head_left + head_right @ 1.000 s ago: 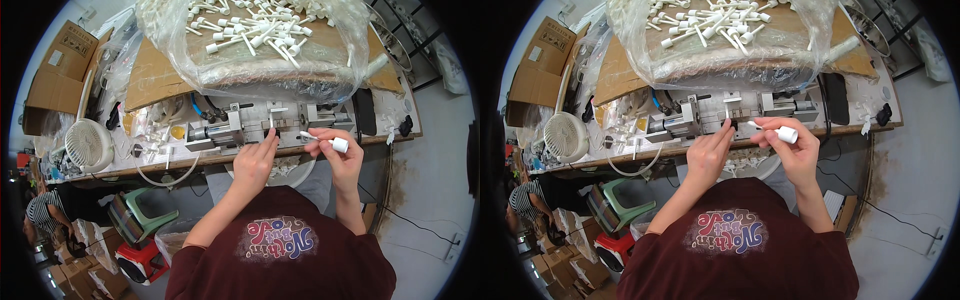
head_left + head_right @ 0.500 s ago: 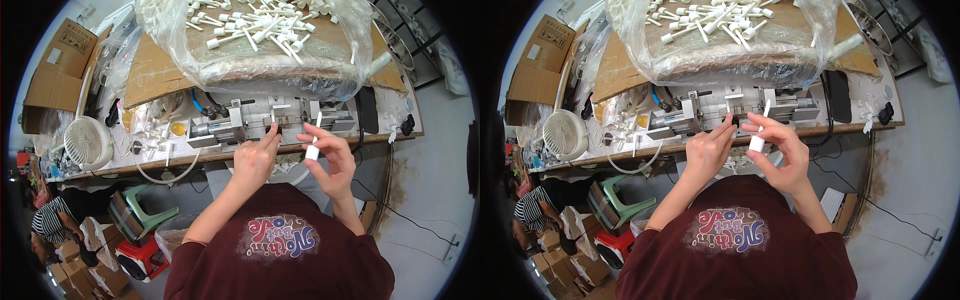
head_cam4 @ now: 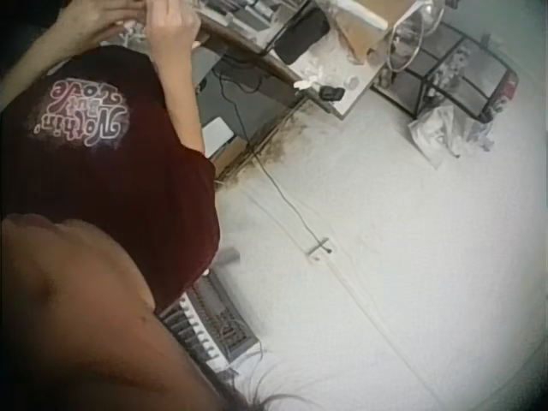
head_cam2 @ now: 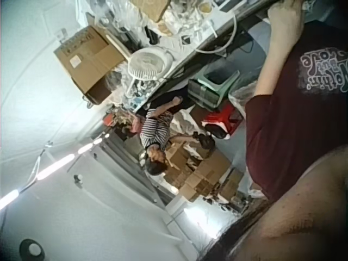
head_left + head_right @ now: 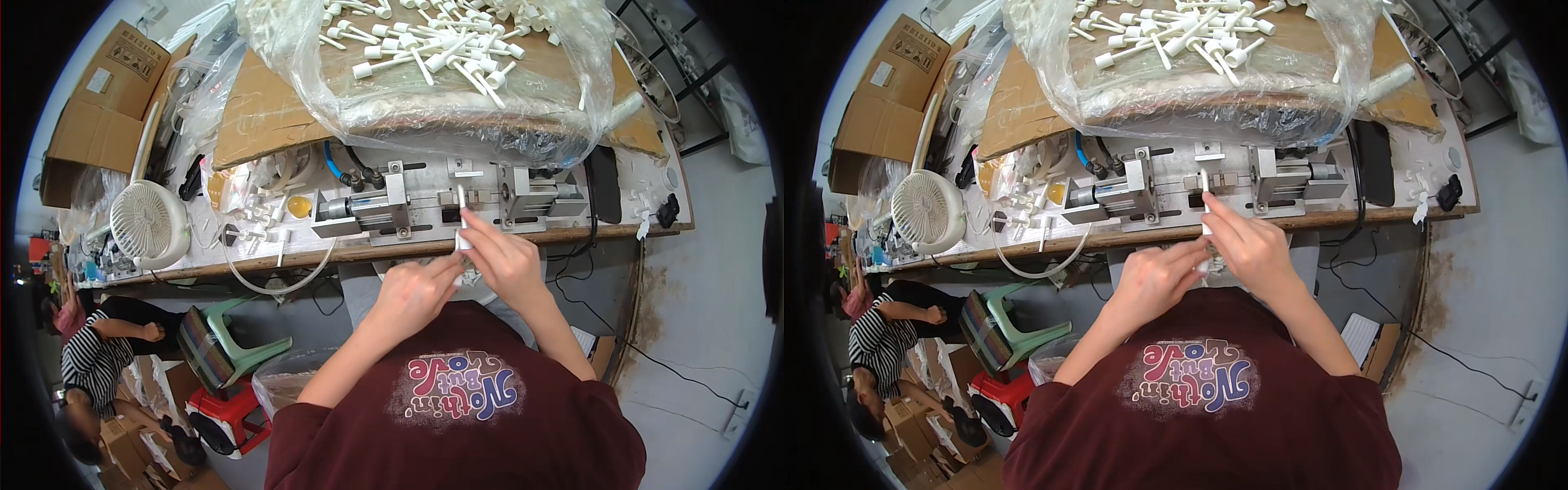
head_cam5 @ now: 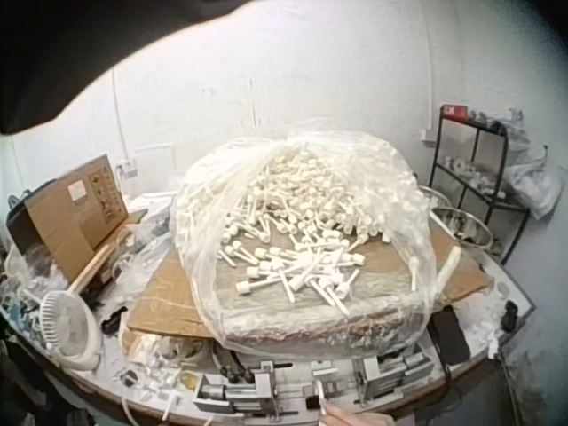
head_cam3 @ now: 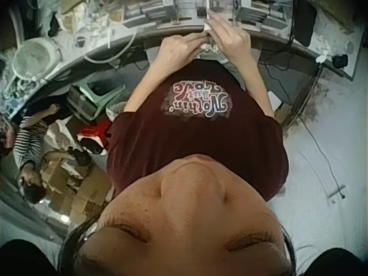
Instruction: The recorder is assembling small plastic sprayer head components using a manual press tool on a workbench.
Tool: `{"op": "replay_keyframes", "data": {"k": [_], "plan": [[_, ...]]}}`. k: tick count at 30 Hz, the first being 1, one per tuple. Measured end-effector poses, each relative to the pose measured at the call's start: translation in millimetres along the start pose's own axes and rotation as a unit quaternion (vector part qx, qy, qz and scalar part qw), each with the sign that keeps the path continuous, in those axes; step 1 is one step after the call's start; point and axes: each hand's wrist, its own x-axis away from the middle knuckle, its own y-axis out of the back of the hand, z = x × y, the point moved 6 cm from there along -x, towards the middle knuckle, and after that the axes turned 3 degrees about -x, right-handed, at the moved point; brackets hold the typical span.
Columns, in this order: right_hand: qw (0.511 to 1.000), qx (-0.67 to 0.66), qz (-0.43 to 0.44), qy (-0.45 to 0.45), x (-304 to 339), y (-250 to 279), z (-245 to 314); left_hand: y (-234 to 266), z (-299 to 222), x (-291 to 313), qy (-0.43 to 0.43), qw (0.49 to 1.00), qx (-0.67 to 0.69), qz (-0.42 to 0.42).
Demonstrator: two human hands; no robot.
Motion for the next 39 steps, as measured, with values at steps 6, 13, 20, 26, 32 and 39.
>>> {"op": "replay_keyframes", "data": {"k": [6, 13, 20, 26, 32, 39], "plan": [[0.997, 0.065, 0.022, 0.016, -8, -21, -5, 8, 2, 7, -0.015, 0.999, 0.032, -0.002], [0.994, 0.093, 0.055, 0.003, -12, -23, -3, 91, 16, -39, -0.065, 0.964, -0.001, -0.259], [0.996, 0.075, 0.040, 0.000, -13, -24, -2, 151, 82, -129, -0.032, 0.934, 0.001, -0.355], [0.998, -0.008, 0.055, -0.029, 0, -13, -1, 165, 180, -245, 0.124, 0.962, -0.159, -0.184], [0.979, -0.151, 0.127, -0.052, 45, -6, 8, 148, 273, -296, 0.184, 0.923, -0.323, -0.100], [0.937, -0.297, 0.122, -0.138, 44, -12, 3, 147, 219, -296, 0.104, 0.916, -0.377, -0.087]]}}
